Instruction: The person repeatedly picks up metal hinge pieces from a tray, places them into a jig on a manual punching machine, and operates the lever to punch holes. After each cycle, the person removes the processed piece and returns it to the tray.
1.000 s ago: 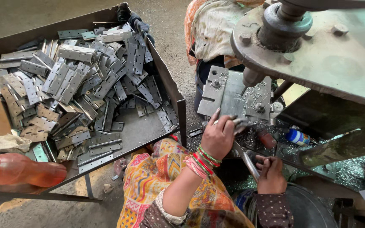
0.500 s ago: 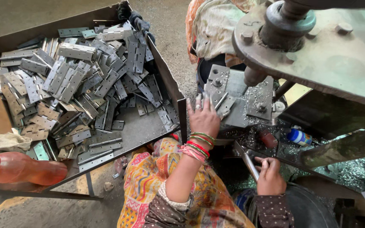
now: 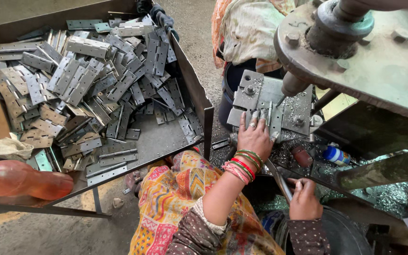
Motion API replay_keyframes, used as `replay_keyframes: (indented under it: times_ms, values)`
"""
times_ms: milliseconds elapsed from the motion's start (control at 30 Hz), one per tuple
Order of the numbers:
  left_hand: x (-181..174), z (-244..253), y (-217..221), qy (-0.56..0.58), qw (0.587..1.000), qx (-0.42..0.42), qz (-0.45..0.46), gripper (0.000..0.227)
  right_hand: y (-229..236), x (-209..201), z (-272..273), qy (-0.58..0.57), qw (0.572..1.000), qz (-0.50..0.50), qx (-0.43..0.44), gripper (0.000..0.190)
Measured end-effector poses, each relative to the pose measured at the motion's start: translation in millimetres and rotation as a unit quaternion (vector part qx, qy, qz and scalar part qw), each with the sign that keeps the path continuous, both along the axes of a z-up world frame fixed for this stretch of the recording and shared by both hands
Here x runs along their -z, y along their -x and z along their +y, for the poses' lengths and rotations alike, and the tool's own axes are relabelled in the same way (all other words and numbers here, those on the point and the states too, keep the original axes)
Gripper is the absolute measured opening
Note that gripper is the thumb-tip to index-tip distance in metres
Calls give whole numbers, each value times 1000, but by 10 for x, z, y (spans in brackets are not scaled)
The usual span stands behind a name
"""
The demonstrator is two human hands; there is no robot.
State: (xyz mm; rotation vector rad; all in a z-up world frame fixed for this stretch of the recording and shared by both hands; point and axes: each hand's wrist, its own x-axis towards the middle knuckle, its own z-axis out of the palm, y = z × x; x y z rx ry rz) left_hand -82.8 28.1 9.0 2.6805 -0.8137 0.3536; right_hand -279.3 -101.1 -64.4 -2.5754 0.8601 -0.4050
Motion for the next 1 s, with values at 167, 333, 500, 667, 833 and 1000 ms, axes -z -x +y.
replay_keyframes:
  times_ms: [167,333,500,667,833,1000]
  values:
    - [35,-2,-28,-10,999,-16,-36,42,198,797,63,-25,997,71,21,21]
    - [90,97,-18,15,1000,-1,-6,38,422,1184,82,-23,999,37,-23,18]
    - [-49,114,-35,-11,999,6,-32,40,84,565,-110,-138,977,160,-7,21]
    - [21,-145,-252,-74,997,-18,-1,39,30,258,-144,-67,988,140,-25,22]
    - [112,-200,-309,-41,995,-49,-81,45,194,645,148,-241,969,47,-3,21]
    - [144,-24,-115,-30,1000,-5,3,35,202,561,175,-260,962,80,16,24]
